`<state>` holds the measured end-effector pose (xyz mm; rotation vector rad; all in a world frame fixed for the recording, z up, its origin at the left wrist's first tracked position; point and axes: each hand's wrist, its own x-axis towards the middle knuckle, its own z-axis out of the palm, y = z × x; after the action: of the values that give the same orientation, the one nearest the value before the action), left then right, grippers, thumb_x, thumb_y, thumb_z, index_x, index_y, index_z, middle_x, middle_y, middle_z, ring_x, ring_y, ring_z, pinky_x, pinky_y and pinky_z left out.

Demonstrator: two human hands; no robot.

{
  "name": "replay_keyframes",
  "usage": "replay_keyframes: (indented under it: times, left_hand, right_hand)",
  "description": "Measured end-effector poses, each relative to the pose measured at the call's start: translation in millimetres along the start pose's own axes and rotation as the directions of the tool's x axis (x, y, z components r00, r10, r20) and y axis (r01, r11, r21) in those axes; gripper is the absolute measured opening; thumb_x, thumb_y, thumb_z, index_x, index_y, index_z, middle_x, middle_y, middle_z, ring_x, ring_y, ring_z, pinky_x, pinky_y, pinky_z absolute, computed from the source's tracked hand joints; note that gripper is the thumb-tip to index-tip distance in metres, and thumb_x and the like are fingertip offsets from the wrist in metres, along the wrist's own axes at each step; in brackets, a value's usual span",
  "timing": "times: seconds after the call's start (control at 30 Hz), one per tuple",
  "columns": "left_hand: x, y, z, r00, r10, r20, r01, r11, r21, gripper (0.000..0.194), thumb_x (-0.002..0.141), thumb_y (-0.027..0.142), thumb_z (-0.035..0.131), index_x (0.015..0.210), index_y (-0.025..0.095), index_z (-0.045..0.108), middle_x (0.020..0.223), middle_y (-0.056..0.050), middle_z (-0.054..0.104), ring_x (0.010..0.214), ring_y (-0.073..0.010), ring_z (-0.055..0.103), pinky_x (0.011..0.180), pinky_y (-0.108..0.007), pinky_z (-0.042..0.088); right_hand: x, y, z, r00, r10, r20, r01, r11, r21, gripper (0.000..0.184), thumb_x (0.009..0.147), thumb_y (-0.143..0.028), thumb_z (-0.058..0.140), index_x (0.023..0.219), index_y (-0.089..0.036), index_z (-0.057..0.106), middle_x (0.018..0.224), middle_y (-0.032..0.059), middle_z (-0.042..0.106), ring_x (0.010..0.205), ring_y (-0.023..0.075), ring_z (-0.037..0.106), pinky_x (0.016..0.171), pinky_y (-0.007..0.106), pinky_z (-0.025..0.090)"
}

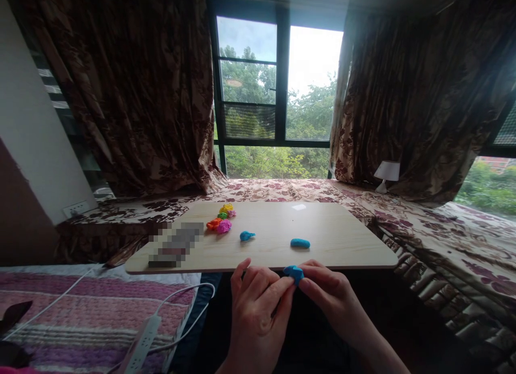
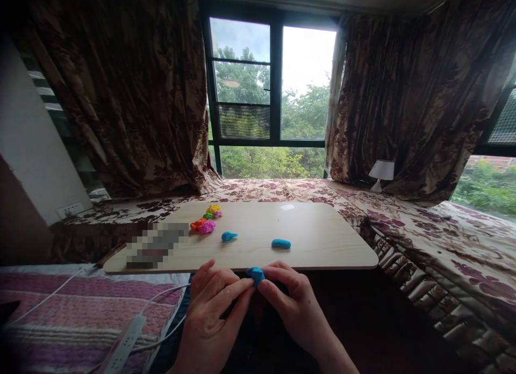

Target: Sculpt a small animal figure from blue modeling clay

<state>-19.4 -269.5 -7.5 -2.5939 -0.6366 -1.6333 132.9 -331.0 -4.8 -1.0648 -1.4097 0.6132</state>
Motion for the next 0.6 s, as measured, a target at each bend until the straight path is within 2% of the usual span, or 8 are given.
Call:
replay_keyframes:
  times: [0.13,0.2,0.27,0.33,0.4,0.47,0.53,0.6]
  left_hand:
    - [-1.6,1.0,1.0,0.997,-0.071,-0.014,0.070,0.996,-0.047,0.018,0.077,0.012,0.062,0.089,0.025,0.067,0.070,0.003,0.061,0.071,-0.0141,0.058,0.100,-0.046,0.029]
    - [-3.7,0.7,1.0,0.985,-0.175,-0.014,0.171,0.974,-0.149,0.023,0.077,0.015,0.062,0.097,0.027,0.067,0.082,0.001,0.064,0.081,-0.0163,0.059,0.099,-0.043,0.032]
    - [-5.4,-0.1,0.8,0.941,-0.337,0.037,0.331,0.888,-0.320,0.023,0.078,0.020,0.061,0.100,0.026,0.066,0.092,-0.001,0.064,0.091,-0.0187,0.059,0.093,-0.037,0.038]
    - [-6.4,-1.3,1.4,0.840,-0.518,0.162,0.519,0.682,-0.515,0.017,0.079,0.025,0.061,0.095,0.023,0.068,0.091,-0.003,0.066,0.091,-0.0193,0.059,0.084,-0.032,0.044]
    - [-6.5,-3.0,3.2,0.687,-0.649,0.327,0.652,0.351,-0.672,0.016,0.078,0.029,0.063,0.089,0.020,0.069,0.086,-0.003,0.069,0.085,-0.0180,0.061,0.079,-0.029,0.045]
    - [-6.2,-4.9,5.8,0.551,-0.673,0.493,0.664,-0.004,-0.748,0.017,0.076,0.030,0.065,0.088,0.018,0.069,0.086,-0.004,0.070,0.081,-0.0162,0.062,0.078,-0.028,0.045]
    - [-6.0,-6.9,8.0,0.480,-0.628,0.612,0.597,-0.277,-0.753,0.017,0.076,0.028,0.066,0.089,0.017,0.068,0.089,-0.005,0.071,0.082,-0.0151,0.063,0.081,-0.028,0.045]
    - [-5.9,-8.9,9.0,0.450,-0.575,0.683,0.525,-0.449,-0.723,0.014,0.076,0.024,0.066,0.088,0.018,0.067,0.089,-0.005,0.071,0.082,-0.0145,0.064,0.081,-0.029,0.045]
  right_hand:
    - [0.7,3.6,4.4,0.998,0.049,-0.038,-0.047,0.996,0.070,0.019,0.085,-0.028,0.060,0.100,-0.025,0.071,0.087,0.0010,0.064,0.087,0.0174,0.058,0.082,0.028,0.045]
    - [1.1,8.3,6.7,0.990,0.121,-0.077,-0.105,0.978,0.181,0.021,0.084,-0.030,0.061,0.102,-0.026,0.071,0.090,0.0010,0.066,0.089,0.0175,0.059,0.084,0.029,0.045]
    - [1.9,13.7,8.9,0.974,0.192,-0.117,-0.150,0.942,0.300,0.023,0.084,-0.032,0.061,0.105,-0.026,0.069,0.092,0.0017,0.069,0.093,0.0188,0.060,0.088,0.031,0.044]
    - [3.5,18.5,11.8,0.964,0.229,-0.136,-0.164,0.913,0.372,0.027,0.083,-0.033,0.062,0.108,-0.024,0.068,0.094,0.0033,0.071,0.099,0.0211,0.059,0.093,0.035,0.042]
    - [5.9,22.1,15.6,0.962,0.235,-0.141,-0.165,0.906,0.390,0.031,0.081,-0.034,0.064,0.110,-0.023,0.067,0.099,0.0048,0.070,0.102,0.0230,0.059,0.097,0.038,0.040]
    - [8.6,24.1,20.2,0.963,0.222,-0.152,-0.153,0.917,0.368,0.031,0.081,-0.034,0.065,0.110,-0.024,0.067,0.105,0.0048,0.069,0.105,0.0235,0.058,0.099,0.040,0.038]
    - [11.3,24.7,24.5,0.968,0.198,-0.151,-0.140,0.935,0.327,0.030,0.081,-0.034,0.064,0.110,-0.026,0.067,0.116,0.0037,0.064,0.113,0.0237,0.054,0.101,0.038,0.037]
    - [13.4,23.8,27.6,0.978,0.162,-0.130,-0.121,0.953,0.276,0.028,0.083,-0.034,0.062,0.110,-0.028,0.067,0.127,0.0025,0.057,0.120,0.0240,0.048,0.101,0.036,0.038]
